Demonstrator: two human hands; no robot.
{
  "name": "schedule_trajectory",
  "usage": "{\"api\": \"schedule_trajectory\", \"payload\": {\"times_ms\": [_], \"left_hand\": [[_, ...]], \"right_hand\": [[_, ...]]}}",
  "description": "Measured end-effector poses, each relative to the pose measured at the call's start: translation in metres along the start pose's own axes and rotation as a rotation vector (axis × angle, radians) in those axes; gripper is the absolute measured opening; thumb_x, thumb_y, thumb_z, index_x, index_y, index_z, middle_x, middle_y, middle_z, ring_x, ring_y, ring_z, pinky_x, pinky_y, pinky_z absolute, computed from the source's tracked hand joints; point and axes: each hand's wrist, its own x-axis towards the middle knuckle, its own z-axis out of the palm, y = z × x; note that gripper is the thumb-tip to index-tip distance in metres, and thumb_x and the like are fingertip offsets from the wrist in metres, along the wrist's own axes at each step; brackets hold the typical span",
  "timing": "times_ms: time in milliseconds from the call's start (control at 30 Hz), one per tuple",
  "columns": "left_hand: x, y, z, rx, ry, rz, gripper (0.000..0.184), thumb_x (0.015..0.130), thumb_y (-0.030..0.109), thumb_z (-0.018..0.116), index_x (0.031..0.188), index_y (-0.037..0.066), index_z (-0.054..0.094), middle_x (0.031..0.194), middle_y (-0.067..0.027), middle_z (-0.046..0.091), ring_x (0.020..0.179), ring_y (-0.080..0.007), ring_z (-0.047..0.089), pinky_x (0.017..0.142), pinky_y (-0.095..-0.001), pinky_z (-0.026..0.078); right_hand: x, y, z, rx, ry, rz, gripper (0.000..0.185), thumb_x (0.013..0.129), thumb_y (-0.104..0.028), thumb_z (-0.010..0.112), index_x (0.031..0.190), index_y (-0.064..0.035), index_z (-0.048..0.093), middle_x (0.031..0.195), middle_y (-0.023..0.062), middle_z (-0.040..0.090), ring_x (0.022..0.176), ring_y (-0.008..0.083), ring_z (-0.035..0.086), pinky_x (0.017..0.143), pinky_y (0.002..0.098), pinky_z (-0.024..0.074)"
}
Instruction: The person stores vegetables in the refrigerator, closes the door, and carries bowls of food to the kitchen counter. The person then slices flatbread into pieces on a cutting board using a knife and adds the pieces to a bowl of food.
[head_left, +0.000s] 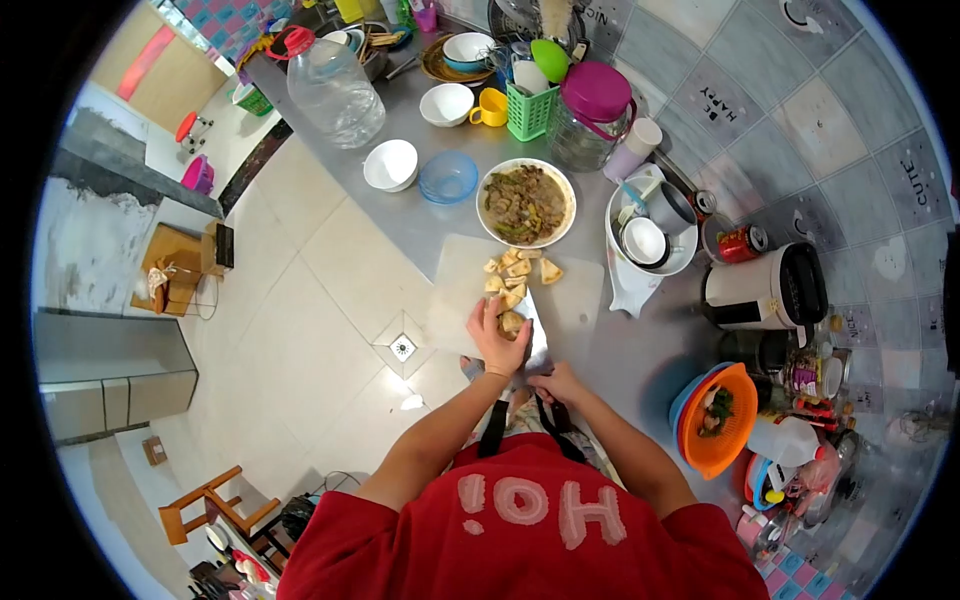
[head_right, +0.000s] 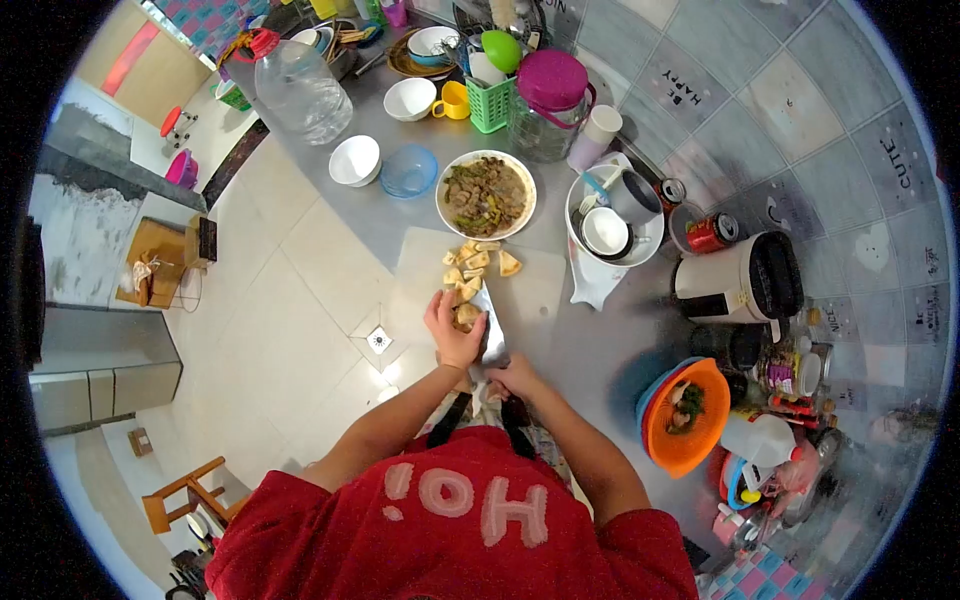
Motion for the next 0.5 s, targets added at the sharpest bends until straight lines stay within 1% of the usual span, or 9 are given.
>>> {"api": "schedule_trajectory", "payload": {"times_ms": [167,233,267,333,367,400,467,500], "left_hand": [[0.028,0.036,0.000,-0.027,0.017,0.074,0.067,0.063,0.024,0.076,0.120,0.008,0.045,0.124,-0.0199,0.040,0.114,-0.0369,0.036,0.096,-0.0452,0.029],[0.053,0.049,0.009,-0.043,0.020,0.105,0.066,0.062,0.024,0.076,0.120,0.008,0.047,0.123,-0.0193,0.041,0.113,-0.0372,0.036,0.096,-0.0456,0.029],[0.068,0.055,0.016,-0.056,0.021,0.132,0.065,0.062,0.024,0.075,0.119,0.008,0.048,0.123,-0.0187,0.042,0.113,-0.0375,0.036,0.097,-0.0461,0.028],[0.099,0.058,0.033,-0.074,0.040,0.187,0.062,0.061,0.023,0.075,0.116,0.008,0.049,0.120,-0.0177,0.044,0.112,-0.0369,0.037,0.096,-0.0454,0.030],[0.114,0.059,0.042,-0.062,0.040,0.178,0.061,0.061,0.023,0.075,0.115,0.008,0.050,0.120,-0.0173,0.045,0.112,-0.0367,0.038,0.096,-0.0452,0.031],[0.128,0.058,0.051,-0.050,0.041,0.169,0.060,0.061,0.023,0.075,0.113,0.008,0.050,0.119,-0.0168,0.045,0.111,-0.0366,0.038,0.096,-0.0451,0.031],[0.155,0.051,0.068,-0.023,0.061,0.183,0.057,0.062,0.023,0.075,0.111,0.006,0.052,0.117,-0.0166,0.046,0.110,-0.0361,0.038,0.095,-0.0442,0.032],[0.166,0.046,0.077,-0.007,0.063,0.169,0.057,0.062,0.023,0.075,0.111,0.005,0.052,0.118,-0.0172,0.046,0.110,-0.0364,0.039,0.095,-0.0440,0.032]], "right_hand": [[-0.012,-0.027,-0.009,0.059,0.058,-0.071,0.022,0.079,-0.008,0.062,0.064,-0.0044,0.047,0.049,0.0030,0.045,0.036,0.0122,0.042,0.035,0.0287,0.0361],[-0.004,-0.041,-0.020,0.058,0.069,-0.003,0.023,0.078,-0.011,0.063,0.062,-0.0058,0.047,0.050,0.0021,0.045,0.037,0.0117,0.042,0.036,0.0288,0.0369],[0.001,-0.050,-0.025,0.058,0.073,-0.012,0.023,0.078,-0.011,0.063,0.062,-0.0058,0.047,0.050,0.0021,0.045,0.037,0.0117,0.042,0.036,0.0288,0.0369],[0.010,-0.075,-0.034,0.096,0.043,-0.091,0.023,0.078,-0.014,0.063,0.061,-0.0075,0.048,0.050,0.0016,0.045,0.038,0.0113,0.042,0.037,0.0292,0.0376],[0.013,-0.088,-0.038,0.164,0.039,-0.044,0.024,0.077,-0.014,0.063,0.060,-0.0086,0.048,0.050,0.0014,0.045,0.039,0.0114,0.043,0.037,0.0294,0.0379],[0.017,-0.097,-0.041,0.164,0.042,-0.055,0.024,0.077,-0.014,0.063,0.060,-0.0086,0.048,0.050,0.0014,0.045,0.039,0.0114,0.043,0.037,0.0294,0.0379],[0.025,-0.113,-0.047,0.157,0.062,0.026,0.025,0.078,-0.013,0.063,0.059,-0.0086,0.047,0.050,0.0012,0.045,0.040,0.0117,0.044,0.038,0.0297,0.0379],[0.033,-0.112,-0.050,0.200,0.089,0.019,0.026,0.077,-0.013,0.063,0.058,-0.0081,0.046,0.049,0.0014,0.044,0.039,0.0124,0.043,0.038,0.0299,0.0380]]}}
